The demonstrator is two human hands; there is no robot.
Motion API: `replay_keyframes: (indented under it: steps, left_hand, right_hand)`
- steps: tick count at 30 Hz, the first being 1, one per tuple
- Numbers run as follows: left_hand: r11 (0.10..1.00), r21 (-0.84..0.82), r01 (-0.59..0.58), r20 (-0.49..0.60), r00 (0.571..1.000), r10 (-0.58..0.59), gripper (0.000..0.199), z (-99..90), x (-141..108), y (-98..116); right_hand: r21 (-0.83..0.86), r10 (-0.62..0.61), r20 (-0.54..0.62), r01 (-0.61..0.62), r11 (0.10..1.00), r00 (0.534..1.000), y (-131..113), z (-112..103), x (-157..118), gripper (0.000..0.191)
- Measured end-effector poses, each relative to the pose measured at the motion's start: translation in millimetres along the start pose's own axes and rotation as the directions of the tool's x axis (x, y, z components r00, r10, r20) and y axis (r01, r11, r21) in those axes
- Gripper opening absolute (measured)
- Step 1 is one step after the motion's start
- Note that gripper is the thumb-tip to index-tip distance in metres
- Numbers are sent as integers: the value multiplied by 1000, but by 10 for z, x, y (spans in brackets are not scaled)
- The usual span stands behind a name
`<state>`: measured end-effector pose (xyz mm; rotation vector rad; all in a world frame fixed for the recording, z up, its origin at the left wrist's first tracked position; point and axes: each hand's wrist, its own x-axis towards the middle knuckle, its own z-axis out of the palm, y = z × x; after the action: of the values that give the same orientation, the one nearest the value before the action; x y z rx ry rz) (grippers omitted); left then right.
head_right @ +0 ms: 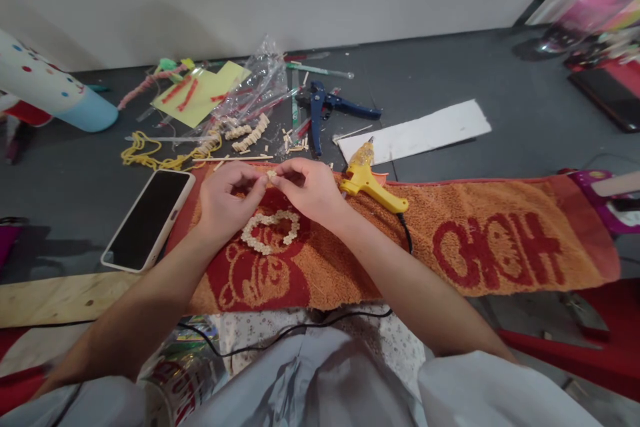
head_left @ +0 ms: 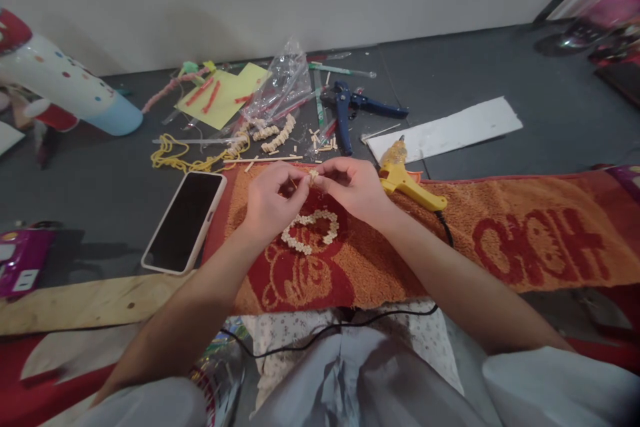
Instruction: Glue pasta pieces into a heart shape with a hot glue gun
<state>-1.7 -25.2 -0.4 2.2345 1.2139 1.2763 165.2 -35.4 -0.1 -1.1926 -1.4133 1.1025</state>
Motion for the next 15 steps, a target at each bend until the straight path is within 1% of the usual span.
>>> replay_keyframes:
  steps: [8,15]
  left_hand:
    - [999,24,-42,-14,999,42,13,1,5,1]
    - [999,-22,32,26,999,-31,9,-2,10,-6]
  right_hand:
    - [-40,-5,10,5,999,1000,10,8,-2,14]
    - [-56,0,10,1,998,1000,-10,-3,-5,11]
